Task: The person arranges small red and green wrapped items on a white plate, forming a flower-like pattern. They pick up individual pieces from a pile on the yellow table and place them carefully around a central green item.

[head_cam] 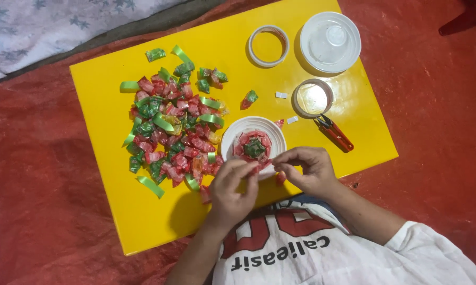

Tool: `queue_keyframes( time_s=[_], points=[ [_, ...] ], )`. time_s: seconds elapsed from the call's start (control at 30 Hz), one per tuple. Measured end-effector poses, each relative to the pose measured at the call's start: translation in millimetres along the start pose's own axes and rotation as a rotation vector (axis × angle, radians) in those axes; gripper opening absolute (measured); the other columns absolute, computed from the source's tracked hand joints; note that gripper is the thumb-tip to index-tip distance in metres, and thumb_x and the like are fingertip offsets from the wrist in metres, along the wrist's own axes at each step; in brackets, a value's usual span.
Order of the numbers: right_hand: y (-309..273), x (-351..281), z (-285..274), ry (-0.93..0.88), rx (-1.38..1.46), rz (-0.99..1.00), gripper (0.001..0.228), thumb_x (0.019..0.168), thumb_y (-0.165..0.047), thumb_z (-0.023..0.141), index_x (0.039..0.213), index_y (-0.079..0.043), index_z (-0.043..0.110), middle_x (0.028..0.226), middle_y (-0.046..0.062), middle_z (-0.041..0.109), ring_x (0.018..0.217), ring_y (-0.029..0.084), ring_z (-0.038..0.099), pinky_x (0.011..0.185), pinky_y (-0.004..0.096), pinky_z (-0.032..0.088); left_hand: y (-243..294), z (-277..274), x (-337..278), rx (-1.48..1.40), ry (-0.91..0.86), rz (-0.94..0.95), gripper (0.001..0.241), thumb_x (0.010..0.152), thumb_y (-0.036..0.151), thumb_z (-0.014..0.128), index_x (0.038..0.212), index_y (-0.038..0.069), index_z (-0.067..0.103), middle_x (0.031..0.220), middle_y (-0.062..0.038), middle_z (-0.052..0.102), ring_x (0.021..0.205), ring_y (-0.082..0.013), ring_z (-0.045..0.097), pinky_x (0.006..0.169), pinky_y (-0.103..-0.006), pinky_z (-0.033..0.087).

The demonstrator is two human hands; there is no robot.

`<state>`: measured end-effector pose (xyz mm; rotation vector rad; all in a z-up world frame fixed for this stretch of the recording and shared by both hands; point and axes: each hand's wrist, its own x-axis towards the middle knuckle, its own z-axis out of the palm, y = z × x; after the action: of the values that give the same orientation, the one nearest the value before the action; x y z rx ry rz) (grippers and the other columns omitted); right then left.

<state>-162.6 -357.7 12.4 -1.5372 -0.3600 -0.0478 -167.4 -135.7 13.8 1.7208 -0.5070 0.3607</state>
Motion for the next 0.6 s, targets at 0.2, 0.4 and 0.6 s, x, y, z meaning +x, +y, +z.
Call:
queue_keyframes(
  time_s=[0.2, 0.4, 0.6],
  points=[
    [-4.5, -27.2, -0.8, -0.042, -0.019, 0.084, 0.011, 0.085, -0.008, 0.072, 0.086, 0.0, 0.08, 0.066, 0.015, 0.074, 0.055, 0.023, 0.073, 0.051, 0.032, 0.062, -4.9, -15.5, 2.8, -0.496, 0.11, -0.428, 0.021, 0.097, 0.009, 0.066, 0.116, 0.001, 0.073, 0.097, -0.016, 0.07, 0.089, -0.0245, 0.069, 0.081, -0.0356, 0.06],
    [-24.4, -48.9, 28.7, -0.37, -0.306, 0.004, 0.008, 0.09, -0.005, 0.067, 0.094, -0.008, 0.073, 0.088, 0.005, 0.078, 0.07, 0.019, 0.074, 0.057, 0.029, 0.057, -4.1, -30.7, 9.7, -0.844, 0.221, -0.571, 0.019, 0.101, 0.006, 0.065, 0.119, 0.002, 0.068, 0.105, -0.012, 0.076, 0.1, -0.0208, 0.073, 0.095, -0.0308, 0.06],
    [-14.4, -28.9, 16.2, -0.272, -0.17, -0.055, 0.006, 0.084, -0.012, 0.076, 0.084, -0.007, 0.08, 0.073, 0.01, 0.076, 0.057, 0.02, 0.072, 0.052, 0.03, 0.058, -0.7, -24.5, 4.1, -0.726, 0.141, -0.558, 0.021, 0.098, 0.013, 0.067, 0.113, -0.001, 0.071, 0.101, -0.018, 0.075, 0.101, -0.021, 0.069, 0.091, -0.0332, 0.056]
  ],
)
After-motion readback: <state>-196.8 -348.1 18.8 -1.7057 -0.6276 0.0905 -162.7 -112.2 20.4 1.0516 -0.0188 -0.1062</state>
